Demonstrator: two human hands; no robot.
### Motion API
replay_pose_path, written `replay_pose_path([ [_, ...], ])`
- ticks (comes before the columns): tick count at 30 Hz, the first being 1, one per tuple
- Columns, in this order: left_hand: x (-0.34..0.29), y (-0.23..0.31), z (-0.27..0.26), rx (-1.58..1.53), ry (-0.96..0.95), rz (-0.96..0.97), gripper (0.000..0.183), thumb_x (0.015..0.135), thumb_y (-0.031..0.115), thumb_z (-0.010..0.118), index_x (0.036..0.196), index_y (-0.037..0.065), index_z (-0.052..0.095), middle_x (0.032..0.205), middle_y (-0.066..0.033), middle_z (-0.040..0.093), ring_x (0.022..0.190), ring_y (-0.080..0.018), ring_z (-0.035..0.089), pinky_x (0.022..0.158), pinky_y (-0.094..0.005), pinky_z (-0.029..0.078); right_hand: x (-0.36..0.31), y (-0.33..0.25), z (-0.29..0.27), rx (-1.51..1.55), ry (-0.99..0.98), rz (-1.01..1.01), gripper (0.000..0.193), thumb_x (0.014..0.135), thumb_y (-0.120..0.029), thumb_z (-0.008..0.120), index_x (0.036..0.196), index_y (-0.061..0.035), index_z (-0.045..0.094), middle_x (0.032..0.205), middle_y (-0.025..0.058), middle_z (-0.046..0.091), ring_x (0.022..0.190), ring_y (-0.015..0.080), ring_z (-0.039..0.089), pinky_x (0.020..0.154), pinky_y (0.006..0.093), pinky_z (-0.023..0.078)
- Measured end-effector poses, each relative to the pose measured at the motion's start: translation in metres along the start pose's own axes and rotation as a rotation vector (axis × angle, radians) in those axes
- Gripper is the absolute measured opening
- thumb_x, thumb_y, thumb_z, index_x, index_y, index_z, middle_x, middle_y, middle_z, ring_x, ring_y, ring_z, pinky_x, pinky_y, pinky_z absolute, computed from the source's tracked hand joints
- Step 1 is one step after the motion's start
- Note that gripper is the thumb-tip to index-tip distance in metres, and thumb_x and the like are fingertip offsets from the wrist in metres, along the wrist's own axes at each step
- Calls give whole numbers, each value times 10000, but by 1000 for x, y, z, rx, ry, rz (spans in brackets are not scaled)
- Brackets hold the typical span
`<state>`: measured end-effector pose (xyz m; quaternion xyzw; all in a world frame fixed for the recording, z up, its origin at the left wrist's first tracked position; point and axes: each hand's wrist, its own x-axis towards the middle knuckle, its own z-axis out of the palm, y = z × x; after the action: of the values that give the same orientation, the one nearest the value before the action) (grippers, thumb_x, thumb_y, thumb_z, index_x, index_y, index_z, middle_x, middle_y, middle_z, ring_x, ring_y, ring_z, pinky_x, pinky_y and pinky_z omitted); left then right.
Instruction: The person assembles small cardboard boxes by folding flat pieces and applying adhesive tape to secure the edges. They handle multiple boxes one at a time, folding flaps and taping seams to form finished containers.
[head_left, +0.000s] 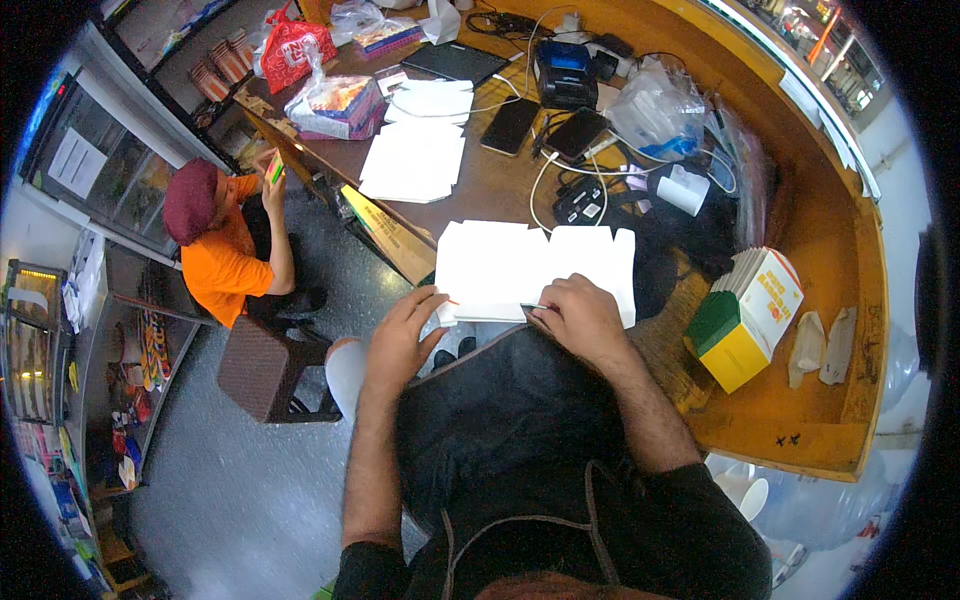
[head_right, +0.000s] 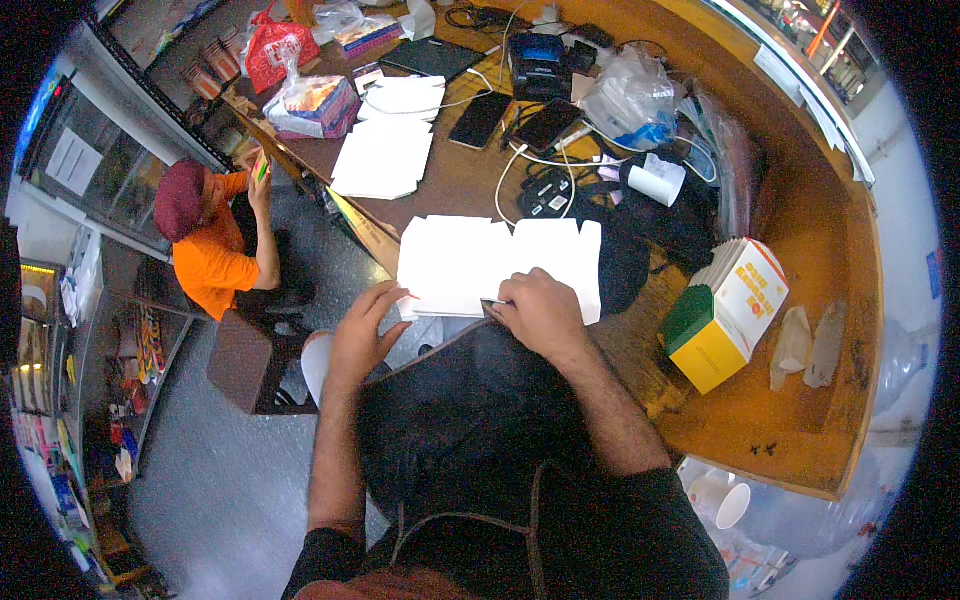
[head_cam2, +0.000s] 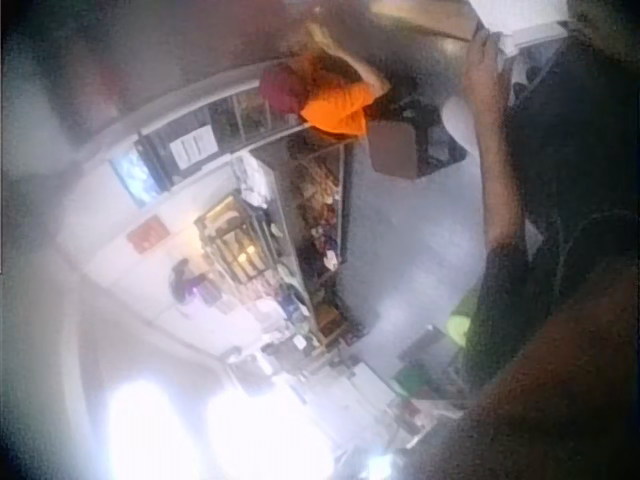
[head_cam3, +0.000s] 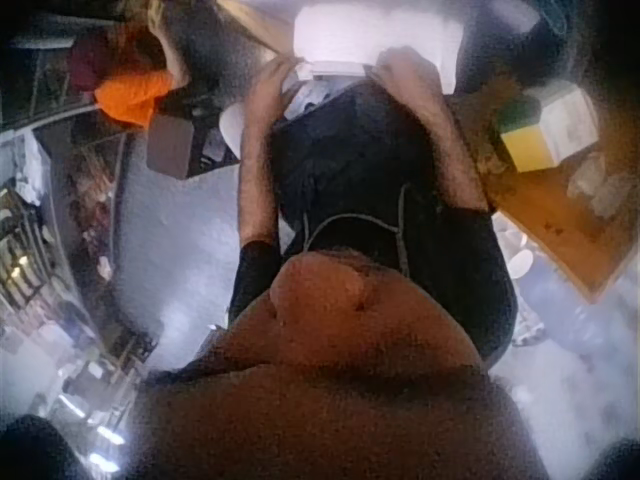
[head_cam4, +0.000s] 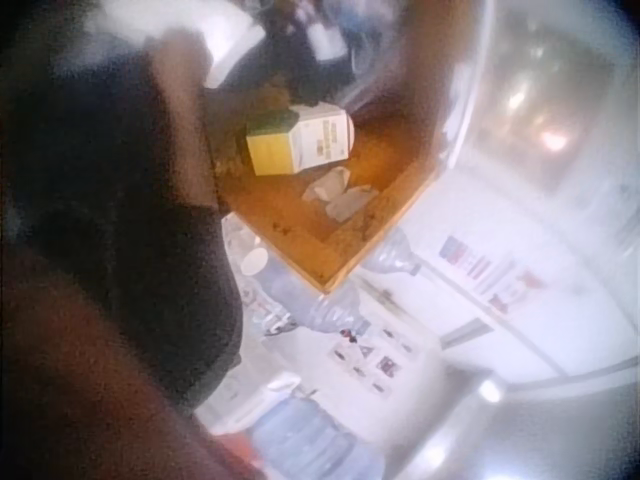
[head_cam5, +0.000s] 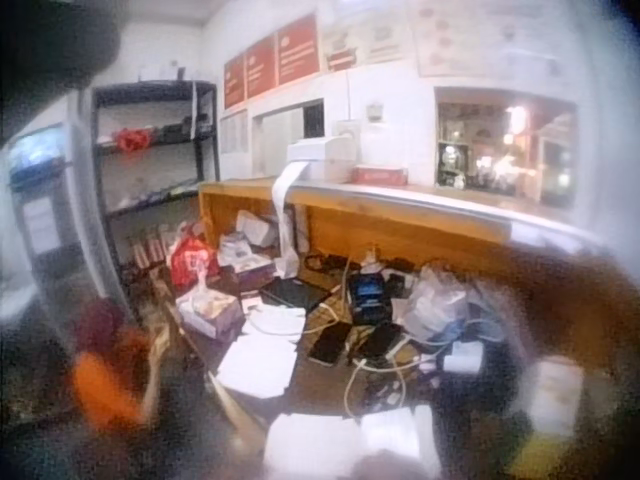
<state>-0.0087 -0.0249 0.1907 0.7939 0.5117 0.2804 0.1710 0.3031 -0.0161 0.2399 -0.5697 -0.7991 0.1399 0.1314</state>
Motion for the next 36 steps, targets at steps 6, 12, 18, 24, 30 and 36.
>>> replay_pose_path([
  [6, 1, -8, 12, -101, -20, 14, 410, 872, -13, 781, 1269, 85, 752, 1302, -130, 737, 1215, -350, 709, 1058, -437, 567, -4, 8, 1, 74, -31, 41, 182, 926, -271, 783, 909, -93, 745, 925, 67, 728, 947, 312, 680, 834, 468, 568],
  [12, 9, -15, 13, -397, -31, -89, 233, 882, -3, 795, 1107, 51, 822, 1212, -152, 768, 1110, -298, 752, 987, -397, 580, -4, 11, 3, 63, -20, 36, 213, 928, -274, 796, 879, -78, 729, 887, 83, 723, 918, 305, 680, 782, 456, 550],
  [18, 19, -29, 31, -465, -5, -243, 155, 939, 113, 840, 1062, 20, 826, 1096, -126, 772, 1039, -230, 726, 898, -366, 596, -4, 14, -1, 99, -70, 70, 213, 921, -293, 798, 881, -92, 742, 894, 77, 731, 929, 305, 684, 812, 465, 563],
  [24, 16, -46, 59, -933, -81, -616, 240, 1004, 193, 808, 1021, -46, 807, 1098, -93, 764, 978, -162, 721, 858, -294, 609, -2, 13, 1, 115, -82, 92, 210, 915, -291, 806, 874, -96, 741, 879, 73, 727, 925, 300, 685, 803, 459, 559],
  [30, 21, -21, 51, -915, -11, -682, 210, 1007, 160, 794, 1017, -49, 770, 1077, -84, 773, 927, -172, 742, 902, -368, 637, -4, 15, 5, 129, -44, 111, 198, 906, -282, 808, 874, -97, 745, 880, 74, 728, 916, 306, 684, 792, 465, 558],
  [36, -9, -41, 58, -1201, 244, -474, 399, 1028, 163, 762, 1351, 16, 579, 1438, -216, 611, 1201, -312, 717, 1000, -442, 609, -5, 16, 4, 154, -40, 98, 196, 908, -281, 804, 884, -96, 741, 893, 77, 731, 927, 314, 681, 799, 465, 554],
])
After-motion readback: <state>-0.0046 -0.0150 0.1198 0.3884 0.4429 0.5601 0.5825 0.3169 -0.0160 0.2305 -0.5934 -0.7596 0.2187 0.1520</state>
